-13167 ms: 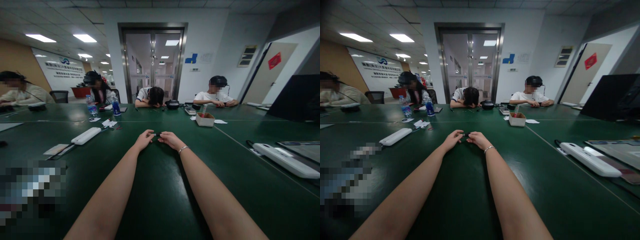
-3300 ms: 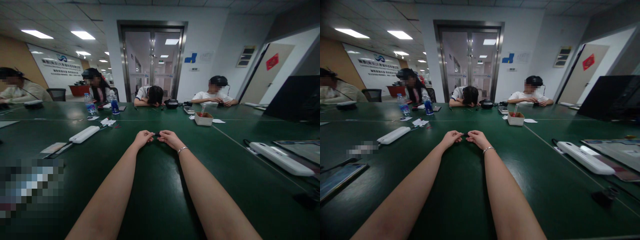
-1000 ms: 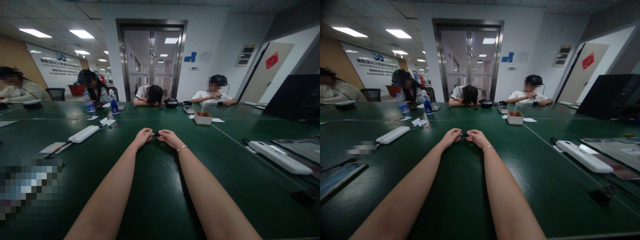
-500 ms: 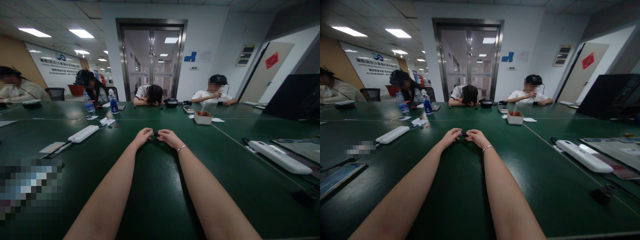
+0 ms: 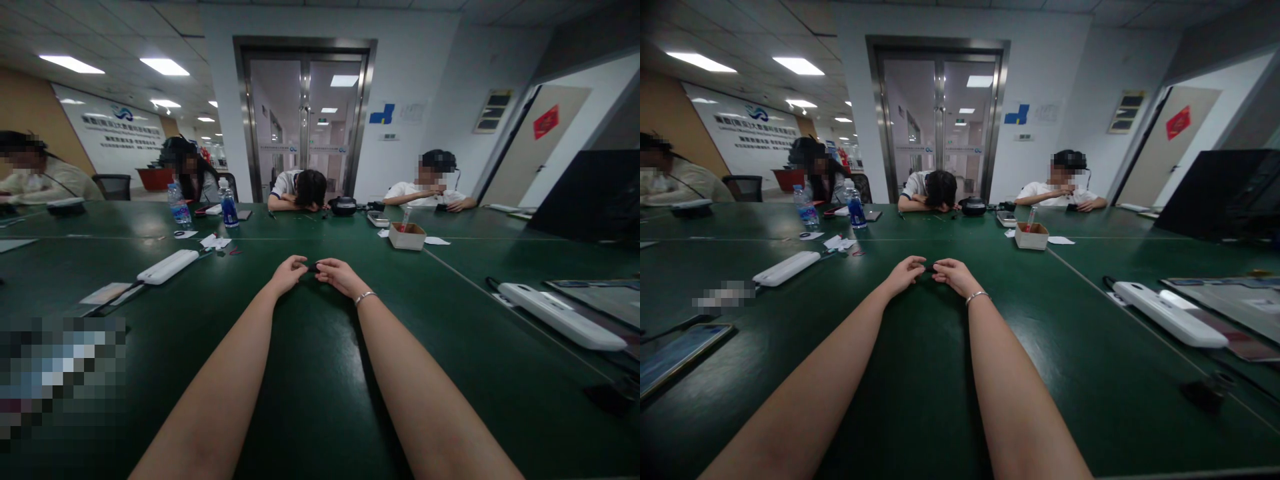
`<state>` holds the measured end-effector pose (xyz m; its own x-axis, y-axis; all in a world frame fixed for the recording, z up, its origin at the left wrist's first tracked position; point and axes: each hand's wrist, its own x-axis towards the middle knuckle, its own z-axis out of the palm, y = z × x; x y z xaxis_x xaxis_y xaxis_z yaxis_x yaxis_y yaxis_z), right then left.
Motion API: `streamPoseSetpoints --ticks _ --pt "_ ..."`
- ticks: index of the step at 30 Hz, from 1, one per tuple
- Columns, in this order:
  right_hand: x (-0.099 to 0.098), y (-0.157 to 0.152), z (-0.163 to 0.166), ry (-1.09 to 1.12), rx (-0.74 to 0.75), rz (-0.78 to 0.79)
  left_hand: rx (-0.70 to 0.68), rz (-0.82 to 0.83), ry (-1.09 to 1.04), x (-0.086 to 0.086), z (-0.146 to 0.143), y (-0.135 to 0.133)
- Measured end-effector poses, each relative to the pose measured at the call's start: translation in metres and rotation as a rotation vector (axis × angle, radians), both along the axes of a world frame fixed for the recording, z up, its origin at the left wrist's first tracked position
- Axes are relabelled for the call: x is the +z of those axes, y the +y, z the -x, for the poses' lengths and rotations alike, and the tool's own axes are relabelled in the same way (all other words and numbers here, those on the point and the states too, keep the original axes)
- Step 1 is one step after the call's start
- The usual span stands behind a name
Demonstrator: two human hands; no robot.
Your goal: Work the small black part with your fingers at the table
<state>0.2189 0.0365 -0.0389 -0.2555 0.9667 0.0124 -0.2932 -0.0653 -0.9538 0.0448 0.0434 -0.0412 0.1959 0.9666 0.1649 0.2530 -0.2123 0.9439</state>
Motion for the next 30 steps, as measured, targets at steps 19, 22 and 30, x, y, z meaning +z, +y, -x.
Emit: streamPoseSetpoints --ticks 19,22,30 --pt "-0.0039 0.0045 -0.002 -0.015 0.052 -0.019 -0.083 0.01 -0.005 0.0013 0.0019 -0.0021" --pt "-0.0032 0.0035 -0.002 -0.02 0.049 -0.023 -0.064 -0.026 -0.012 0.0009 0.0009 -0.0015" --pt "-0.0043 0.0048 -0.0015 -0.027 0.039 -0.015 -0.047 -0.03 0.006 -0.0025 0.001 0.0013"
